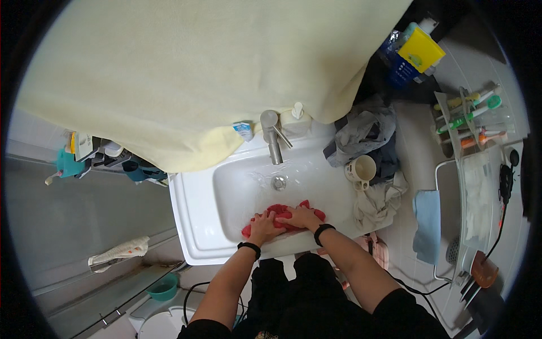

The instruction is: Washing a red garment by hand in a bathroom sink.

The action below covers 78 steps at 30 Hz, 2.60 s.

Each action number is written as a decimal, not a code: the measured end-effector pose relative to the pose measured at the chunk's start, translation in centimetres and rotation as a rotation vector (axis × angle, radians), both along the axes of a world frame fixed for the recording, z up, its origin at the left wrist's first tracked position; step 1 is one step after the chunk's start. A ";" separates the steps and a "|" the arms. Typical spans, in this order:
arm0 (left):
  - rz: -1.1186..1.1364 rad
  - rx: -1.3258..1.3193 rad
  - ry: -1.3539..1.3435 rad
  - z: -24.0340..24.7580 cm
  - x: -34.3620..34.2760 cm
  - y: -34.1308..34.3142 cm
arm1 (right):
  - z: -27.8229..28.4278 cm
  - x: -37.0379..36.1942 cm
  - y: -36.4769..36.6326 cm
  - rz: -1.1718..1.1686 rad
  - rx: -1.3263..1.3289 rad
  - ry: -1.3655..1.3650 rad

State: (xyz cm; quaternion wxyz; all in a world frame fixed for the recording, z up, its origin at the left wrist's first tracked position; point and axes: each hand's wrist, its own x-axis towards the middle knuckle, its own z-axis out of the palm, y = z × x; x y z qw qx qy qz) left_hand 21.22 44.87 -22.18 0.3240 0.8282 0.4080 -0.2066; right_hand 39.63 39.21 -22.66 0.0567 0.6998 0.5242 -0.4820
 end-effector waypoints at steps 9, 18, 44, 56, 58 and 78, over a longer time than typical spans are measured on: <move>-0.033 -0.001 -0.031 -0.1 0.2 0.7 | 0.6 -0.8 -0.9 -0.019 0.065 -0.050; -0.099 -0.012 -0.137 -0.9 0.6 0.9 | -0.1 -0.7 -0.6 0.043 0.095 -0.046; -0.073 0.068 0.030 1.0 0.5 0.1 | 1.5 -2.4 -1.9 -0.072 0.225 -0.207; -0.222 -0.134 -0.061 0.0 -0.4 1.6 | 0.7 -2.2 -1.7 0.010 0.250 -0.112; -0.250 -0.140 -0.080 -0.3 -0.4 1.8 | 0.2 -2.0 -1.6 0.007 0.283 -0.084; -0.171 -0.075 -0.052 1.9 -0.1 1.8 | 1.8 -3.0 -1.8 -0.053 0.286 -0.226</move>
